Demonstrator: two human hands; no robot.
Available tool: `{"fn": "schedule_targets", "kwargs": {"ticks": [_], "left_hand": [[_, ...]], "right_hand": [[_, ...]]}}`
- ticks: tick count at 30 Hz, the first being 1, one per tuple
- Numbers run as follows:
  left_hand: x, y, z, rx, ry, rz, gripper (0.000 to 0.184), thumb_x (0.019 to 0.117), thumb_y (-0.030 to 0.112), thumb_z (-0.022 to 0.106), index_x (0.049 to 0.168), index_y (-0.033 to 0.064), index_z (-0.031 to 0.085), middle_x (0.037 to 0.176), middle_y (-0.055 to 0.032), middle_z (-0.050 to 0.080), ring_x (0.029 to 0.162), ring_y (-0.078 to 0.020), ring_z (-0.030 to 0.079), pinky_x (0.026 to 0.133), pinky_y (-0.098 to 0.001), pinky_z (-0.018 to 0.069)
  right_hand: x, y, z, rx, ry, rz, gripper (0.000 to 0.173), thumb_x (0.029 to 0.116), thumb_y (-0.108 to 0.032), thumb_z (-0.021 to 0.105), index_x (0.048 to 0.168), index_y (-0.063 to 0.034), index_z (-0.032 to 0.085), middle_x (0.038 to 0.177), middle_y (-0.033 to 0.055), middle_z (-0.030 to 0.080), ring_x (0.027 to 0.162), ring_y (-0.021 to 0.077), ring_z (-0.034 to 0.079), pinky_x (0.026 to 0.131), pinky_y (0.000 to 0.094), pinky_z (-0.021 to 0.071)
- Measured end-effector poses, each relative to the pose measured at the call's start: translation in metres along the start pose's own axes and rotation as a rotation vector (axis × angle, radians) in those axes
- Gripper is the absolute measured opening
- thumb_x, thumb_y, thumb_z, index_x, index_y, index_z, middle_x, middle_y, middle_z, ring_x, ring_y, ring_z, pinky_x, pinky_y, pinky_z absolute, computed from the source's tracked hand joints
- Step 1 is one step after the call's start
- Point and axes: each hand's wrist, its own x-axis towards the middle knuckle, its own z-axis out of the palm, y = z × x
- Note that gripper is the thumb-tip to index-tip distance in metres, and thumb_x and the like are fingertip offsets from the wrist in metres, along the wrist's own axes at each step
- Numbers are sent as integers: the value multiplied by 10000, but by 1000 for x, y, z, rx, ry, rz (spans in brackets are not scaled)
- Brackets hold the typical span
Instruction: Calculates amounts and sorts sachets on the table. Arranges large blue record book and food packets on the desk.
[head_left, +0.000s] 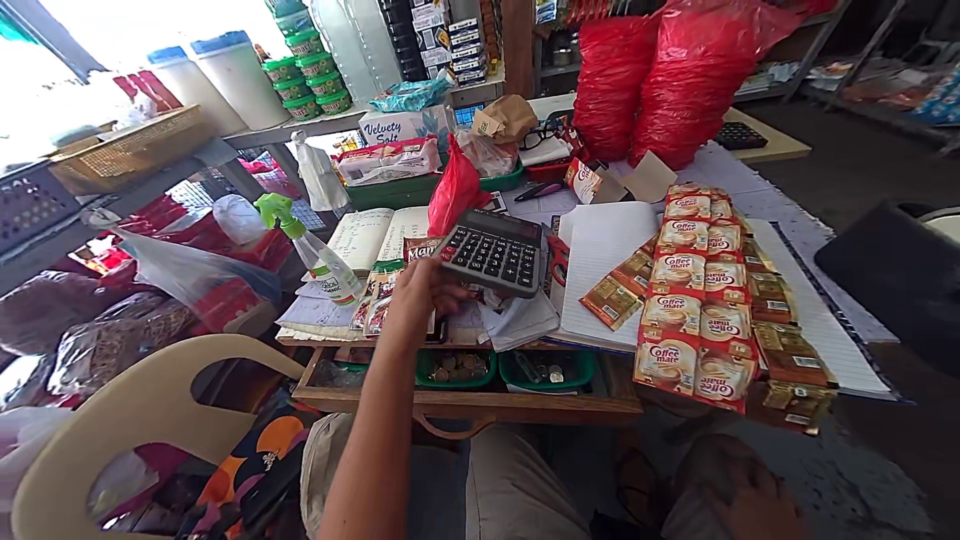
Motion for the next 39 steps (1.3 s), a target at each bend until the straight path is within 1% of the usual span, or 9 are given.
{"fn": "schedule_targets", "kwargs": {"ticks": [2, 7, 16, 22, 27, 31, 35, 37, 39], "left_hand": [[6, 14, -5, -13, 0, 26, 422, 1134, 305, 290, 1239, 22, 585, 863, -104, 744, 652, -145, 703, 611, -279, 594], [1, 33, 7, -185, 8, 119, 411, 1132, 325, 294, 1248, 43, 569, 993, -137, 751, 832, -224, 759, 784, -363, 637], [5, -22, 76, -284, -51, 18, 319, 1129, 226, 325, 1318, -8, 430, 1032, -188, 716, 878, -252, 751, 828, -390, 629], [11, -50, 88, -14, -318, -114, 325, 1134, 231, 343, 1322, -15, 443, 952, -139, 753, 627, -118, 675, 602, -246, 554], [-9, -37, 45, 380, -283, 99, 366, 1097, 296, 482, 1290, 40, 658, 850, -20, 755, 552, -51, 592, 521, -222, 480], [-32, -39, -13, 340, 108, 461, 261, 1056, 167, 540, 1211, 14, 683, 904, -56, 739, 721, -117, 679, 638, -280, 570], [-44, -69, -87, 600, 478, 544, 301, 983, 176, 571, 1236, 67, 693, 1215, -91, 687, 1090, -185, 663, 900, -376, 569], [-48, -87, -113, 721, 466, 550, 373, 908, 141, 550, 1244, 118, 710, 1435, -125, 580, 1351, -293, 516, 1095, -507, 434], [-48, -105, -124, 794, 355, 539, 454, 873, 119, 589, 1309, 189, 693, 1586, -165, 421, 1462, -371, 391, 1155, -588, 366]], "right_hand": [[1, 0, 2, -5, 4, 4, 804, 920, -498, 693, 1528, -31, 454, 1610, 354, 269, 1492, 551, 248, 1160, 702, 246], [-3, -2, -1, 36, 7, -17, 796, 918, -469, 704, 1515, -2, 463, 1602, 377, 259, 1480, 582, 240, 1147, 729, 244], [-1, -4, -3, 22, -6, -5, 809, 925, -487, 687, 1538, -23, 435, 1613, 363, 249, 1501, 557, 218, 1164, 709, 228], [0, -1, -2, -7, -3, 3, 804, 927, -497, 674, 1534, -22, 440, 1611, 360, 259, 1493, 552, 244, 1165, 697, 242], [-3, -4, -6, 21, 28, -90, 686, 965, -418, 639, 1478, 16, 501, 1585, 347, 327, 1485, 528, 289, 1186, 677, 230], [-24, -28, -16, 96, 231, -656, 276, 1038, -168, 561, 1149, 9, 742, 1165, 248, 719, 1104, 450, 682, 992, 620, 501], [-59, -99, -48, 264, 307, -1124, 218, 1028, -197, 633, 1142, -66, 765, 943, 126, 771, 882, 260, 750, 827, 397, 605], [-69, -145, -82, 324, 458, -1284, 196, 1010, -207, 658, 1128, -92, 766, 932, 78, 771, 902, 191, 740, 870, 332, 590], [-67, -191, -117, 338, 635, -1394, 185, 1012, -217, 645, 1119, -113, 755, 968, 50, 766, 946, 160, 731, 883, 308, 594]]}}
